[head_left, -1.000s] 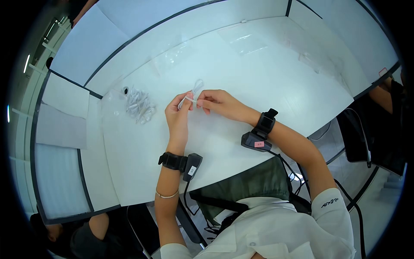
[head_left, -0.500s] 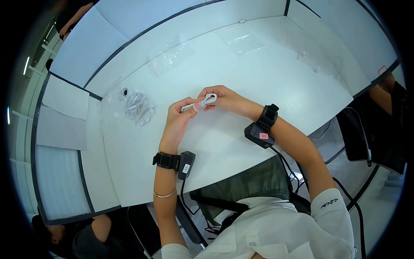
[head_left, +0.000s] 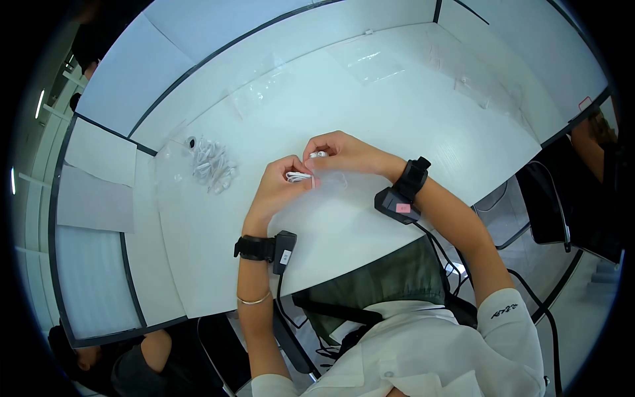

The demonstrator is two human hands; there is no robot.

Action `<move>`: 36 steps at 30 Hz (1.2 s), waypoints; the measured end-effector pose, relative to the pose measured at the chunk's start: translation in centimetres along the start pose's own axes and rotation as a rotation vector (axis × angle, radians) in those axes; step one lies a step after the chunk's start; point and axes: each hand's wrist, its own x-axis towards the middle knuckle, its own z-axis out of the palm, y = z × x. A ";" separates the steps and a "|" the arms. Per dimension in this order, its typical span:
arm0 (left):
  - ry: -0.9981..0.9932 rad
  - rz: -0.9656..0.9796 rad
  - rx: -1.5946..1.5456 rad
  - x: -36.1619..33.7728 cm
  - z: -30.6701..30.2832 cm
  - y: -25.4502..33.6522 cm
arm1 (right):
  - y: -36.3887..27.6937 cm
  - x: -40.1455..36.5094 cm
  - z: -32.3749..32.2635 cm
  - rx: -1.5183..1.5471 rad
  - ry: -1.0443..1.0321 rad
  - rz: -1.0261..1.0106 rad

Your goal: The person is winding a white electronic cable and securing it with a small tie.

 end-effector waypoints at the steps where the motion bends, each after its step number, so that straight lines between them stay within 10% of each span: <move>1: 0.072 0.035 0.067 0.2 0.0 -0.4 | 0.1 0.1 0.1 -0.089 0.038 -0.042; 13: 0.554 0.254 0.195 0.7 1.2 -1.0 | -1.3 -0.2 2.1 -0.563 0.264 -0.296; 36: 0.414 0.132 0.127 0.3 1.9 0.6 | -0.4 0.2 0.8 -0.355 0.410 -0.159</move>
